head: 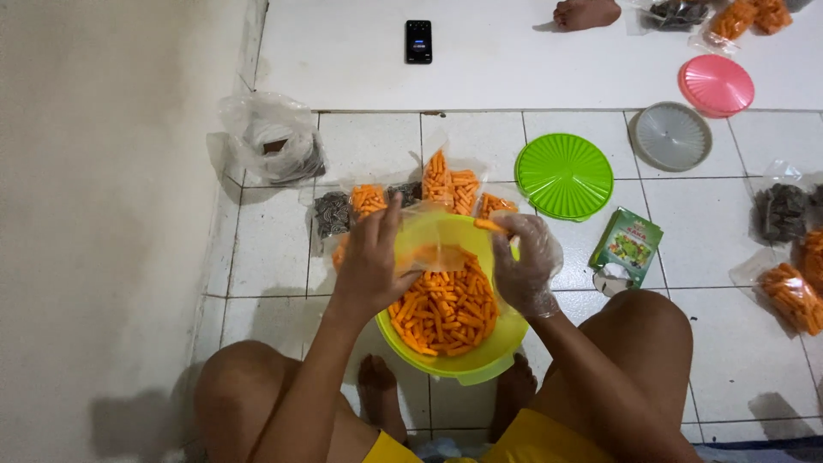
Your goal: Scooping orange stick snacks from a large bowl into a smaller container for packaging while sitting on the floor.
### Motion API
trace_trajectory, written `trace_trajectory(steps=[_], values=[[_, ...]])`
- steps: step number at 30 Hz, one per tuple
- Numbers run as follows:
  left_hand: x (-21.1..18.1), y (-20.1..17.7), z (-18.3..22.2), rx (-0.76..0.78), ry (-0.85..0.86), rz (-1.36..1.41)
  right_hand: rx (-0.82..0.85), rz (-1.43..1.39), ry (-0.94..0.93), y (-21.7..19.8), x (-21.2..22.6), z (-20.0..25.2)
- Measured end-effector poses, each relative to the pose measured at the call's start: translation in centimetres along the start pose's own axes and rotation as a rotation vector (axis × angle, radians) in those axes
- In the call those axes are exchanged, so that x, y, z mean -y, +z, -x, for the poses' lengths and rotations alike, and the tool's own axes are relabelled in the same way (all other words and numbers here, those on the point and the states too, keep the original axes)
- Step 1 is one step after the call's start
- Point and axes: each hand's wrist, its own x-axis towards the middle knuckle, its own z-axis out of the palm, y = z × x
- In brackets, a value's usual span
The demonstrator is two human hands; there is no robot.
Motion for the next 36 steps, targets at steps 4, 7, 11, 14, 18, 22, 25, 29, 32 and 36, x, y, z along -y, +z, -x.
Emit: trace_trajectory(steps=[4, 7, 11, 14, 18, 22, 25, 29, 32, 36], values=[[-0.5, 0.4, -0.3, 0.049, 0.069, -0.118, 0.001, 0.111, -0.181, 1.0, -1.7, 2.1], [-0.6, 1.0, 0.0, 0.052, 0.091, -0.129, 0.098, 0.077, -0.210, 0.2, -0.2, 2.5], [-0.4, 1.2, 0.1, 0.019, 0.117, -0.106, 0.212, 0.047, -0.180, 0.5, -0.7, 3.4], [-0.5, 1.1, 0.1, -0.042, 0.096, -0.035, 0.082, -0.047, -0.150, 0.9, 0.6, 1.8], [2.1, 1.4, -0.2, -0.220, 0.026, 0.108, -0.024, -0.004, 0.033, 1.0, 1.6, 0.6], [3.0, -2.2, -0.4, -0.687, -0.043, 0.558, 0.191, -0.112, 0.149, 1.0, 4.6, -0.5], [2.8, -4.8, -0.7, -0.869, -0.107, 0.846, 0.477, -0.046, 0.251, 2.2, 3.8, 0.8], [2.6, -4.8, 0.1, -0.906, -0.121, 0.707, 1.027, 0.193, 0.203, 3.0, 0.9, 4.6], [2.8, -3.6, 0.1, -0.905, 0.036, 0.444, 1.268, 0.193, 0.275, 0.7, 2.4, 6.1], [1.6, -3.7, 0.3, -0.778, 0.018, 0.351, 1.434, 0.194, 0.471, 7.9, -21.6, 32.7]])
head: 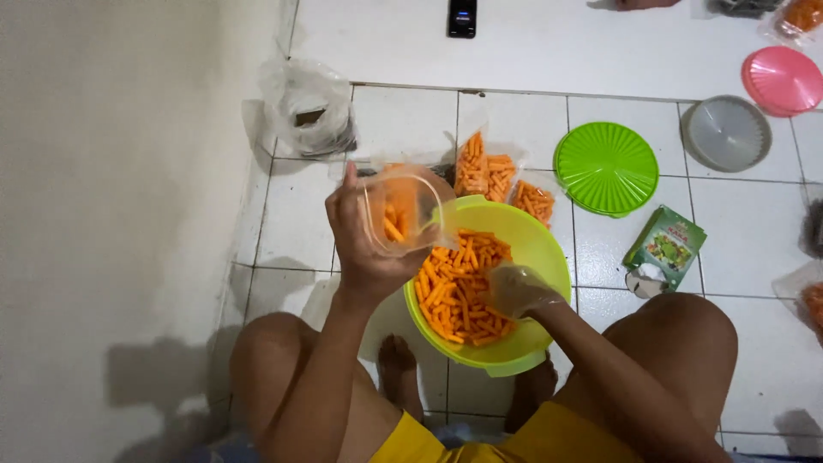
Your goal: Scooping orange stick snacks from a large bowl into a smaller container for packaging while sitting on the floor.
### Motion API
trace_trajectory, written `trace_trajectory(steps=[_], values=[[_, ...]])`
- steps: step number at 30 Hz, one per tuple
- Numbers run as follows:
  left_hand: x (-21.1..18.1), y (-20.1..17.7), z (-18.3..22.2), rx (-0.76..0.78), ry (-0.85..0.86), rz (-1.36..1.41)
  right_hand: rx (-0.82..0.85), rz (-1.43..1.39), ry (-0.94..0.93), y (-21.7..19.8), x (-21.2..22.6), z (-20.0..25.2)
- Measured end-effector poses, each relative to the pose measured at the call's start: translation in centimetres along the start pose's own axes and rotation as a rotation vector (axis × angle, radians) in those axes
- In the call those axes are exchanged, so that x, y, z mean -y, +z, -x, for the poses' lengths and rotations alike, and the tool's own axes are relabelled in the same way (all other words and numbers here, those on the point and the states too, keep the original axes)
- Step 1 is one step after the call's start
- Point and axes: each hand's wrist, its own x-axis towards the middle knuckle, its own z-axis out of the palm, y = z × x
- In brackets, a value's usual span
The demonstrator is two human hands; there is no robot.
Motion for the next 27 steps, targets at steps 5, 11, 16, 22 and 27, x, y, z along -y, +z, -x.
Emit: trace_trajectory(steps=[5, 11, 16, 22, 27], values=[[-0.9, -0.4, -0.1, 0.088, -0.029, -0.077, -0.010, -0.005, 0.016, -0.6, 0.8, -0.2], [-0.6, -1.1, 0.0, 0.122, -0.062, -0.056, -0.013, -0.005, 0.013, -1.5, 2.3, -1.1], [-0.4, -1.1, -0.2, 0.117, -0.055, -0.122, -0.004, 0.003, -0.005, -1.9, 3.5, -1.5], [0.1, -0.8, -0.3, 0.140, -0.083, -0.106, 0.003, 0.012, -0.026, -2.6, 4.6, -1.8], [0.9, 0.3, 0.2, 0.139, -0.062, -0.122, 0.012, 0.010, -0.037, -3.1, 5.1, -1.4]])
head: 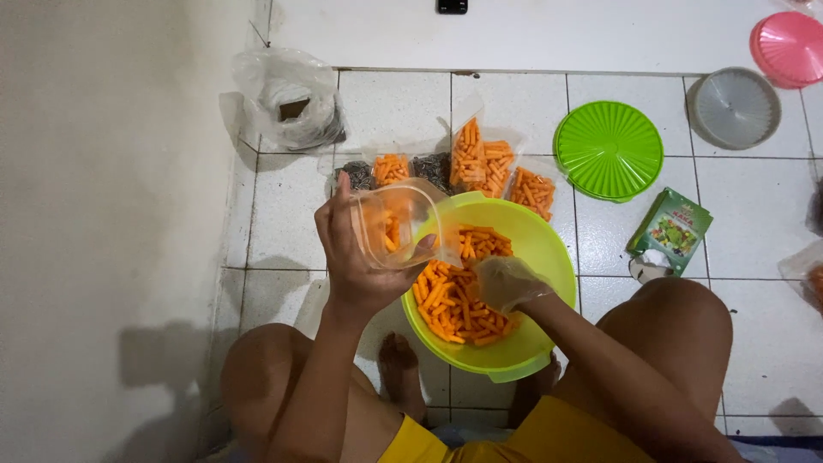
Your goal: Scooping orange stick snacks from a large bowl into a smaller container for packaging while sitting on the floor.
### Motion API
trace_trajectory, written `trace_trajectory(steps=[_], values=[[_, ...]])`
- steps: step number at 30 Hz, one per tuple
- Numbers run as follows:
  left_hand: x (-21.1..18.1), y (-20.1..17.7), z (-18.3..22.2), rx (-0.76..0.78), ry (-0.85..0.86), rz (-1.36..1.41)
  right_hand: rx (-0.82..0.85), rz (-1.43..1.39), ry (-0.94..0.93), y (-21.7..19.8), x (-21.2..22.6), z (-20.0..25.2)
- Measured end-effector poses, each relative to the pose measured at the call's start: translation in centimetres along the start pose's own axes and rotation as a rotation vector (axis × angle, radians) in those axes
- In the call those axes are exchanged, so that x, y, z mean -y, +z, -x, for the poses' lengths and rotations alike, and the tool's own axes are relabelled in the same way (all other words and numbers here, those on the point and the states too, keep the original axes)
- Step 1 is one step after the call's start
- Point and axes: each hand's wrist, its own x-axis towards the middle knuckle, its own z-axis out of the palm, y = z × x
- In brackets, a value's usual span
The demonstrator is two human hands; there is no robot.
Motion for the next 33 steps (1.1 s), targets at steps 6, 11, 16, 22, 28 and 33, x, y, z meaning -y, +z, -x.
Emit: trace_trajectory(steps=[6, 11, 16, 22, 28, 33], values=[[0.7, 1.0, -0.4, 0.012, -0.011, -0.005, 0.002, 0.004, -0.012, 0.0, 1.6, 0.1], [1.8, 2.2, -1.0, 0.000, -0.012, 0.021, -0.015, 0.226, -0.005, -15.6, 14.9, 7.4], [2.7, 3.1, -2.1, -0.022, -0.005, -0.020, 0.242, 0.103, 0.123, -18.0, 15.9, 7.1], [4.8, 5.1, -2.8, -0.041, -0.033, -0.013, -0.226, 0.178, -0.028, -4.8, 7.2, 3.1], [6.3, 6.3, -3.9, -0.091, -0.075, 0.018, -0.727, 0.251, -0.203, 8.3, 0.0, -0.1], [7.0, 7.3, -4.7, -0.040, -0.099, 0.019, -0.425, 0.656, -0.433, -7.2, 7.4, 4.8]])
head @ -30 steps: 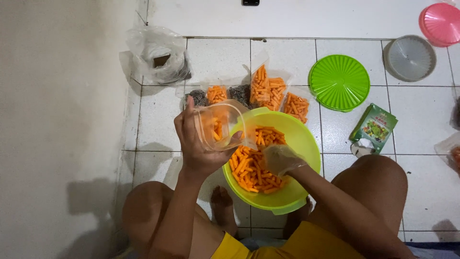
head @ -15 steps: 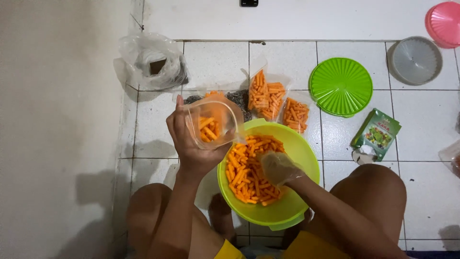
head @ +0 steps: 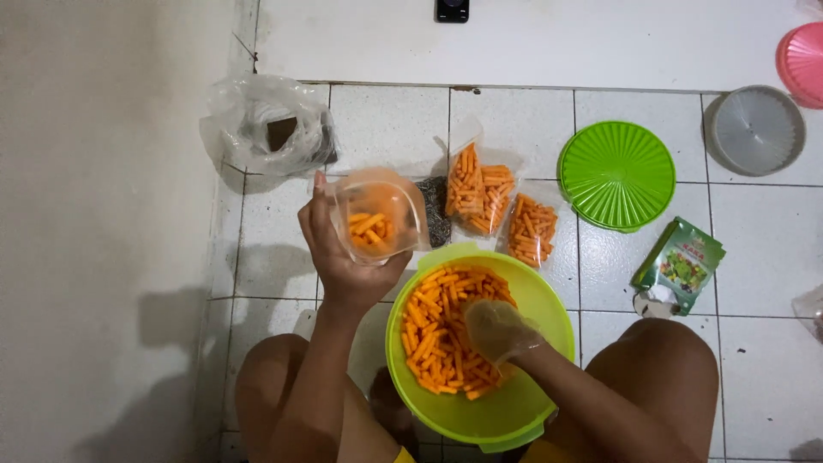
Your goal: Scooping orange stick snacks from a large bowl into a smaller container for packaging while sitting on the floor.
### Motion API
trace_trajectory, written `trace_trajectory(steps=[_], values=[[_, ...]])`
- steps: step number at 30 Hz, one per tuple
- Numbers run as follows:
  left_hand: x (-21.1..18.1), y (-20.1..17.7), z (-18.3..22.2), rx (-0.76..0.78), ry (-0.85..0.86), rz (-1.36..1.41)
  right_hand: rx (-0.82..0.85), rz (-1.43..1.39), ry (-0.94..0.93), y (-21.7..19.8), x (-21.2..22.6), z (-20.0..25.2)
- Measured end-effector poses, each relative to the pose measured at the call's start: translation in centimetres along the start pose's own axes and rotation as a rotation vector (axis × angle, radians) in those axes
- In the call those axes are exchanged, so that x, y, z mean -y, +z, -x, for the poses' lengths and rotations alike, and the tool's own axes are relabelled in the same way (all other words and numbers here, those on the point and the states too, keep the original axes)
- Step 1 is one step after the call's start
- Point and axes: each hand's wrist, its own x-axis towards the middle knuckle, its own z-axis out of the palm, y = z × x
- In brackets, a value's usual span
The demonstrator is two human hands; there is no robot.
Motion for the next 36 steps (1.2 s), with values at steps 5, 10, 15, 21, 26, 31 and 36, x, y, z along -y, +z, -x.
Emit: trace_trajectory(steps=[5, 10, 15, 21, 26, 31, 36], values=[[1.0, 1.0, 0.0, 0.041, -0.060, 0.029, 0.087, -0.963, 0.978, 0.3, 1.9, 0.0], [2.0, 1.8, 0.2, 0.066, -0.082, 0.052, 0.109, -0.939, 0.951, -1.0, 0.2, -1.4], [2.1, 1.8, 0.1, 0.087, -0.084, 0.034, 0.139, -0.906, 0.910, -2.0, -1.0, -2.7], [1.7, 1.7, 0.1, 0.102, -0.097, 0.054, 0.172, -0.864, 0.860, -2.8, -2.5, -3.5], [2.2, 2.0, 0.6, 0.105, -0.046, 0.028, 0.188, -0.821, 0.813, -2.6, -4.8, -3.6], [1.7, 1.9, 0.6, 0.108, -0.049, 0.025, 0.216, -0.789, 0.768, 1.2, -7.6, 1.0], [1.3, 1.5, 0.5, 0.126, -0.083, 0.042, 0.241, -0.753, 0.723, 1.0, -7.4, 1.5]])
